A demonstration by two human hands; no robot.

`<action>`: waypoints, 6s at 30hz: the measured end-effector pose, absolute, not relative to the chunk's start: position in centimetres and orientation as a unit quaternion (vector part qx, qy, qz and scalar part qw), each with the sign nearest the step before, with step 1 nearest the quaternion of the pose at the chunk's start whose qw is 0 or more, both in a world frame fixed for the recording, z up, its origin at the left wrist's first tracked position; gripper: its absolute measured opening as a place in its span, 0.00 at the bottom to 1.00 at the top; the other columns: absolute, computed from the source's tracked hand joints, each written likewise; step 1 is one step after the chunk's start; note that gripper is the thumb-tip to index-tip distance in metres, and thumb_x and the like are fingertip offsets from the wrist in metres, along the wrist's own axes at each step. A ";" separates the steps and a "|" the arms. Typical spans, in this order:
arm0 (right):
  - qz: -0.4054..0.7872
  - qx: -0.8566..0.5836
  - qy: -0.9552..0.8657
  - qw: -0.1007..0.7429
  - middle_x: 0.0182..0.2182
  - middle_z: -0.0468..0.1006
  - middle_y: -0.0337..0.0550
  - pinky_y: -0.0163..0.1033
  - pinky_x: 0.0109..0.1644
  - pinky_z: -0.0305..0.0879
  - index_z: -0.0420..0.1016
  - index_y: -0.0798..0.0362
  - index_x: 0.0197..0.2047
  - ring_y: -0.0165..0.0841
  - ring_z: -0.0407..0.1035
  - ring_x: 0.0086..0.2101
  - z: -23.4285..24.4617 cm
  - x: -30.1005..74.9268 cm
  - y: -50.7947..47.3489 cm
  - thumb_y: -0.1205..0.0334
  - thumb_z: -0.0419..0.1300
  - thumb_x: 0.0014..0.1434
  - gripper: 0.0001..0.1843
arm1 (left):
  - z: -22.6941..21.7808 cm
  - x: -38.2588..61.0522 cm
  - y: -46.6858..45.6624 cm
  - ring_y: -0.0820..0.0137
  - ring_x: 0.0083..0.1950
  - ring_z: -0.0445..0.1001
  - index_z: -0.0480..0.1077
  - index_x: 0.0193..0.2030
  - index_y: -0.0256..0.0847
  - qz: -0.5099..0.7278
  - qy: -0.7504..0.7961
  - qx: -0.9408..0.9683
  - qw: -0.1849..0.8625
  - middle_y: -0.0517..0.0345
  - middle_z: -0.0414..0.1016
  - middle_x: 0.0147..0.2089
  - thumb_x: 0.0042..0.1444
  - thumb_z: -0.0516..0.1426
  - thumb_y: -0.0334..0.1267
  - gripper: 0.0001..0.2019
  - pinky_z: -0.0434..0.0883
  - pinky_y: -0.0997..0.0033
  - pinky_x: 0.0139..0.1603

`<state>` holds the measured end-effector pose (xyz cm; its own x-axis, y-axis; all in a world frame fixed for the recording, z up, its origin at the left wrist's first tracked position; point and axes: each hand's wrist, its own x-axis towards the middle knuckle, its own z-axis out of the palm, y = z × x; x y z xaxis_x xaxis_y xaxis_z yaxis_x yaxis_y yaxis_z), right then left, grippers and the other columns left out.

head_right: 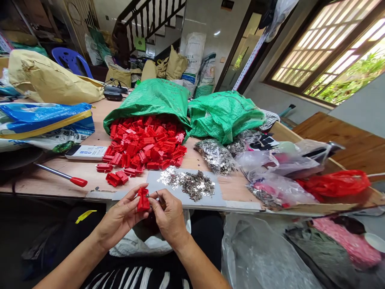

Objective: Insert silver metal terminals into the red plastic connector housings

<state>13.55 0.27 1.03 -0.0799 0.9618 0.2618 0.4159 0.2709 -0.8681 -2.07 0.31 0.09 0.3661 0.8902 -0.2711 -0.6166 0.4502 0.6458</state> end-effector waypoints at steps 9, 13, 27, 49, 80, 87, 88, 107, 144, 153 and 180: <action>0.220 -0.413 -0.766 0.440 0.33 0.76 0.42 0.34 0.39 0.67 0.71 0.52 0.39 0.30 0.70 0.34 0.7 15.1 1.0 0.71 0.55 0.62 0.06 | 0.1 -2.2 -0.4 0.73 0.29 0.73 0.62 0.63 0.36 0.436 0.266 0.140 0.849 0.50 0.75 0.34 0.63 0.51 0.33 0.22 0.69 0.77 0.28; 0.203 -0.363 -0.812 0.410 0.35 0.76 0.44 0.36 0.42 0.69 0.71 0.52 0.41 0.31 0.71 0.37 0.8 15.6 1.2 0.71 0.55 0.63 0.07 | -0.2 -2.3 -0.5 0.75 0.26 0.71 0.67 0.59 0.37 0.411 0.284 0.124 0.857 0.52 0.74 0.32 0.63 0.52 0.34 0.18 0.68 0.79 0.26; 0.230 -0.367 -0.852 0.296 0.32 0.75 0.42 0.35 0.38 0.66 0.71 0.52 0.36 0.31 0.69 0.33 1.5 16.6 1.2 0.71 0.55 0.62 0.06 | -0.8 -1.8 -1.0 0.75 0.24 0.71 0.71 0.54 0.35 0.397 0.323 0.152 0.846 0.52 0.74 0.31 0.61 0.54 0.36 0.16 0.64 0.81 0.21; 0.552 -0.450 -0.610 0.346 0.29 0.69 0.36 0.33 0.35 0.57 0.69 0.54 0.35 0.27 0.61 0.30 -1.6 17.3 1.2 0.54 0.61 0.59 0.11 | -0.8 -1.5 -1.1 0.78 0.22 0.70 0.69 0.53 0.39 0.399 0.330 0.137 0.845 0.54 0.74 0.29 0.61 0.54 0.36 0.13 0.65 0.84 0.20; 0.671 -0.453 -0.480 0.339 0.29 0.67 0.33 0.30 0.28 0.54 0.62 0.51 0.40 0.24 0.59 0.25 -2.6 16.8 0.3 0.48 0.68 0.48 0.24 | -1.8 -1.4 -1.5 0.56 0.48 0.71 0.79 0.44 0.47 0.463 0.422 0.581 0.521 0.48 0.78 0.43 0.48 0.64 0.30 0.15 0.64 0.62 0.54; 0.729 -0.418 -0.442 0.313 0.31 0.68 0.34 0.27 0.24 0.49 0.63 0.52 0.43 0.20 0.57 0.22 -2.1 17.5 -0.5 0.52 0.69 0.48 0.25 | -1.7 -1.8 -2.1 0.58 0.46 0.73 0.79 0.44 0.48 0.443 0.416 0.618 0.499 0.49 0.79 0.43 0.50 0.63 0.32 0.14 0.66 0.63 0.49; 0.737 -0.414 -0.434 0.312 0.31 0.68 0.33 0.27 0.23 0.48 0.63 0.52 0.43 0.19 0.56 0.22 -2.1 17.6 -0.6 0.53 0.69 0.47 0.25 | -1.7 -1.9 -2.1 0.58 0.46 0.73 0.79 0.44 0.48 0.441 0.412 0.617 0.505 0.49 0.79 0.42 0.50 0.63 0.32 0.14 0.66 0.63 0.49; 0.200 -0.583 -0.762 0.200 0.40 0.76 0.45 0.40 0.46 0.62 0.72 0.53 0.43 0.34 0.69 0.39 0.0 16.6 6.4 0.67 0.58 0.60 0.08 | -2.7 -1.9 -0.9 0.65 0.47 0.73 0.75 0.47 0.44 0.509 0.455 0.447 0.577 0.56 0.74 0.44 0.51 0.64 0.36 0.15 0.66 0.71 0.53; 0.170 -0.514 -0.811 0.222 0.35 0.74 0.42 0.35 0.41 0.59 0.68 0.53 0.38 0.32 0.67 0.36 -0.3 16.0 9.8 0.73 0.56 0.59 0.06 | -3.9 -2.0 0.4 0.70 0.42 0.76 0.65 0.57 0.44 0.557 0.399 0.316 0.657 0.58 0.77 0.43 0.54 0.62 0.38 0.23 0.74 0.64 0.49; 0.336 -0.465 -0.759 0.307 0.26 0.70 0.34 0.32 0.32 0.58 0.69 0.52 0.37 0.27 0.64 0.25 1.4 14.8 4.5 0.66 0.55 0.61 0.02 | -2.6 -2.1 1.0 0.71 0.41 0.76 0.71 0.47 0.42 0.594 0.375 0.265 0.660 0.58 0.76 0.42 0.49 0.65 0.35 0.17 0.76 0.69 0.43; 0.292 -0.389 -0.796 0.360 0.32 0.74 0.42 0.37 0.40 0.65 0.72 0.51 0.36 0.32 0.68 0.34 -0.7 15.0 3.0 0.67 0.57 0.62 0.04 | -1.8 -2.5 1.4 0.73 0.37 0.74 0.75 0.50 0.42 0.550 0.350 0.263 0.712 0.59 0.78 0.39 0.49 0.65 0.35 0.20 0.71 0.72 0.41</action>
